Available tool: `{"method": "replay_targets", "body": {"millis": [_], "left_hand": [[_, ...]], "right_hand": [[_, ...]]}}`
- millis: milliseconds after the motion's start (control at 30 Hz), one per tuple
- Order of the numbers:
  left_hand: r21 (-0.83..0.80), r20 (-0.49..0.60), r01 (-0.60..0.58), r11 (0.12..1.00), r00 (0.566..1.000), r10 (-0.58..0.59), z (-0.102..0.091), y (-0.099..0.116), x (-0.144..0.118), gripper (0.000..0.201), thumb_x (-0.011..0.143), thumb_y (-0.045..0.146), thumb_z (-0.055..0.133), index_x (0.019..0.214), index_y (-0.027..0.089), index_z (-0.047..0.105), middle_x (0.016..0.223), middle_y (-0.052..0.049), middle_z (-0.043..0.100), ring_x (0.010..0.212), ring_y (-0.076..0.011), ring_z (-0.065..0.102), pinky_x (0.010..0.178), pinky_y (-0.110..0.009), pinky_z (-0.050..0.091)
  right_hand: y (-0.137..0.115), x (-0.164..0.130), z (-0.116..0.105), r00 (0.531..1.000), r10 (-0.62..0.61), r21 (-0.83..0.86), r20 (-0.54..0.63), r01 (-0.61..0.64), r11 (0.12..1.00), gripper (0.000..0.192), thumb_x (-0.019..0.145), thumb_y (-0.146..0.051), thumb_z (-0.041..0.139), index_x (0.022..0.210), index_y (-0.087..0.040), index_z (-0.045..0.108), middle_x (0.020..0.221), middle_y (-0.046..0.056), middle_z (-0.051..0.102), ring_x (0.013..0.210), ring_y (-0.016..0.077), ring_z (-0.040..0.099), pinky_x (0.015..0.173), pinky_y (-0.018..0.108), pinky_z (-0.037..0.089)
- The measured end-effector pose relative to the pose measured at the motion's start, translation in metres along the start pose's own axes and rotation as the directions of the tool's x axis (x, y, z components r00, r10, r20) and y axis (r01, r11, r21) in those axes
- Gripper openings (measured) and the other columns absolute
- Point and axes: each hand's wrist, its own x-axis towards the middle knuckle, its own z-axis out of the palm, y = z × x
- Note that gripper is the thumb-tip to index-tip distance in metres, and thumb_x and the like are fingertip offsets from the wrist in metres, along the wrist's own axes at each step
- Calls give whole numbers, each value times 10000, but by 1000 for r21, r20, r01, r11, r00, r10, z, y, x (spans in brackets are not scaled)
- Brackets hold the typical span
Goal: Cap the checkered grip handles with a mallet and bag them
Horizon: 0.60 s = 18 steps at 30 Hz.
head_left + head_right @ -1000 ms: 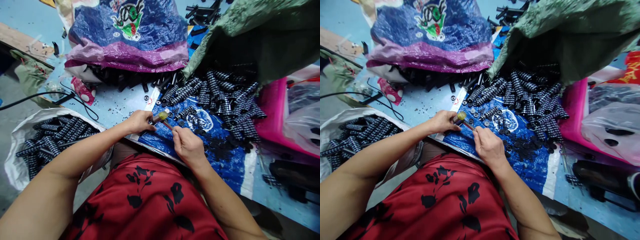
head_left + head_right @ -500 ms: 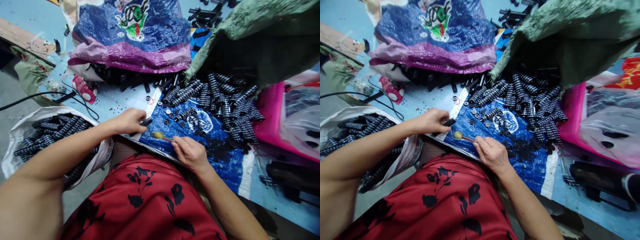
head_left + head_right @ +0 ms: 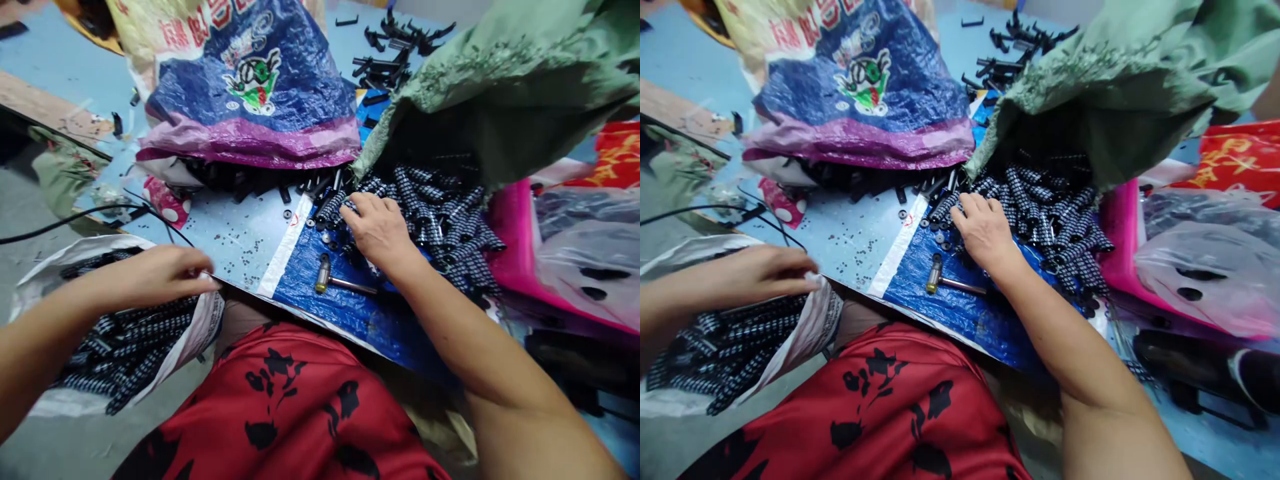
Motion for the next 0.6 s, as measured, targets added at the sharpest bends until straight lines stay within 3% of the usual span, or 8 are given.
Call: {"method": "replay_targets", "body": {"millis": [67,133,200,300,400,467,533,600], "left_hand": [[15,-127,-42,999,991,44,-2,27,54,425,937,556,556,1011,189,757,963,-65,736,853,-192,644,764,-285,415],[59,-334,35,998,942,-13,-2,46,112,415,968,491,533,953,139,753,936,-117,721,846,-221,632,750,-322,408],[23,-483,155,988,866,-125,-2,57,163,433,977,486,542,966,112,758,995,-167,716,915,-266,638,783,-356,427],[-100,-529,275,956,799,-285,-2,65,215,496,945,553,598,1034,93,761,1040,-207,710,974,-310,647,802,-381,456],[-171,-509,311,935,785,-354,-3,64,234,420,891,487,672,1060,112,755,1047,-189,712,976,-306,653,793,-368,466],[-199,-476,306,931,800,-365,-5,56,234,313,841,373,704,1035,132,753,1009,-154,714,935,-276,649,769,-344,458],[-202,-411,302,932,837,-360,-7,44,225,236,788,280,711,978,143,747,928,-114,706,846,-238,630,722,-323,436],[-162,-338,306,938,876,-344,-8,28,207,170,766,239,695,906,150,730,833,-82,681,755,-209,597,669,-314,404]], "right_hand": [[6,16,4,992,-31,-40,124,36,999,256,1025,-114,438,1125,-125,673,1403,170,583,1237,303,527,920,425,375],[12,23,5,980,-81,-47,181,90,995,256,1017,-94,431,1091,-120,675,1412,177,574,1261,309,518,971,446,367],[17,22,2,975,-146,-42,165,155,987,266,1000,-66,441,1117,-120,674,1427,174,571,1289,309,513,1035,464,348],[18,8,-9,974,-214,-7,72,215,977,273,987,-58,465,1173,-116,656,1256,152,663,1132,279,603,993,437,399],[8,-19,-17,981,-169,158,-94,183,970,270,1024,-191,536,1266,-98,612,980,95,696,829,215,635,785,360,471],[-4,-41,-19,980,3,378,-198,73,923,334,1008,-279,613,1283,-92,594,1002,96,702,815,187,651,743,315,500],[-16,-60,-20,949,246,620,-198,-73,781,314,955,-302,698,1211,-133,627,1018,74,707,828,160,666,754,277,523],[-28,-75,-22,885,452,795,-108,-196,574,268,899,-312,764,1116,-181,678,990,40,711,837,149,671,789,273,534]]}}
